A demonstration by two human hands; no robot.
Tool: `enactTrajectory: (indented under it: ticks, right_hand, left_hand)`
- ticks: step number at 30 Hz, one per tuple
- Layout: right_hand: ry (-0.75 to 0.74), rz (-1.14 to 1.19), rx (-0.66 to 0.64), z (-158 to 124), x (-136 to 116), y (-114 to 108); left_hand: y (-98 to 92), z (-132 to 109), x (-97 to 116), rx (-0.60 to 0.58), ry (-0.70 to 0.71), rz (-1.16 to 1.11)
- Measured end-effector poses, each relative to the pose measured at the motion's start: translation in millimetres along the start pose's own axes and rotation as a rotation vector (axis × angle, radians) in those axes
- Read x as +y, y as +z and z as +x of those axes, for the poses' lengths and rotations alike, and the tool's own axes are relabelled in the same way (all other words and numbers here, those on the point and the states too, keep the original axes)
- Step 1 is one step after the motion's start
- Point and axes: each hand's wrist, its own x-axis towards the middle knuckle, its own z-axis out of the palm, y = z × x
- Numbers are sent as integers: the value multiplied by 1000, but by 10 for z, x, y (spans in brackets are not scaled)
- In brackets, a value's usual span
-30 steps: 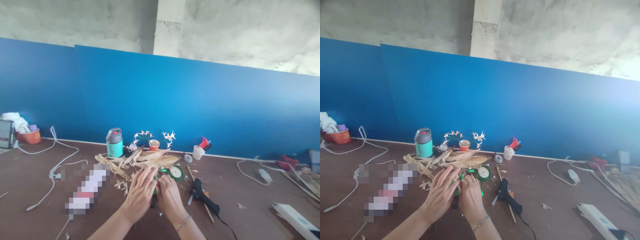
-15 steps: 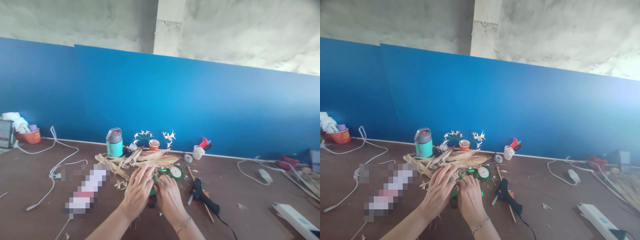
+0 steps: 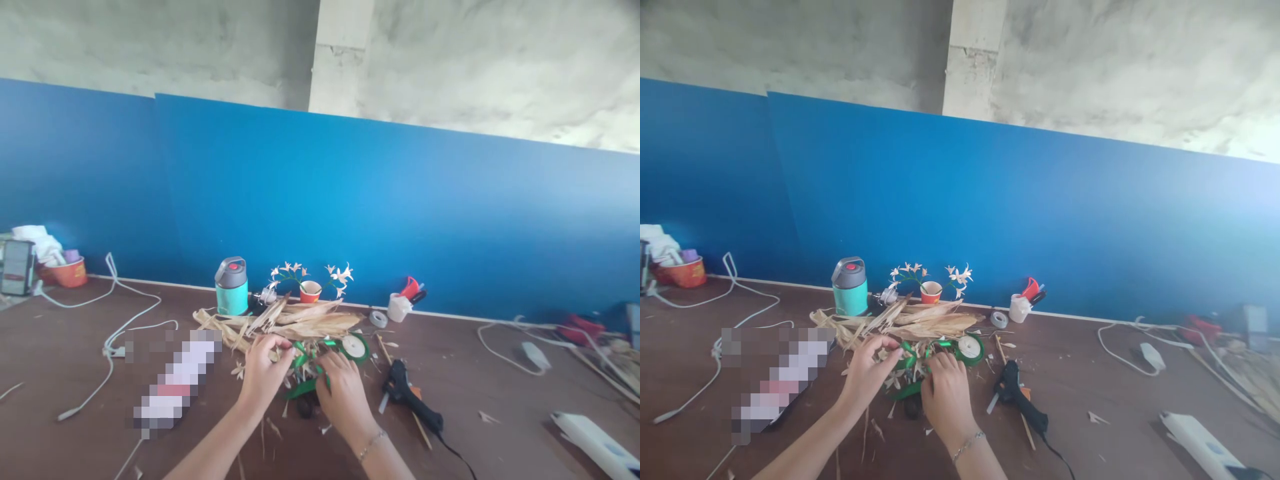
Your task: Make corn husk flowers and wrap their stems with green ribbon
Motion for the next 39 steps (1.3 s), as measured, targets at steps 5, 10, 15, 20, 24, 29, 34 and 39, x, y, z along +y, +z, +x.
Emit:
enactTrajectory:
  ticks: [5,10,15,20,24,29,34,39]
  right_hand:
    - [-2,-99,-203,-23,-18,-7]
    - [37,-169,-227,-48,-8,2]
    - [6,-178,-227,-44,49,37]
    - [46,-156,-133,-1,105,55]
    - [205,-204,33,39,136,6]
    - [159,-207,18,25,32,-56]
    - [129,-150,-291,-64,-159,31]
    - [168,-210,-339,-80,-214,52]
  left_hand:
    - [46,45,-102,-58,-191,-248]
    - [-12,56,11,-87,-345,-418]
    - [-71,72,116,-69,-425,-529]
    - [-95,100,129,-16,-480,-644]
    - [-106,119,80,21,-508,-687]
    - [-82,128,-29,44,-572,-674]
    - [-62,141,-72,28,-608,-635]
    - [-56,125,-80,-9,-611,-601]
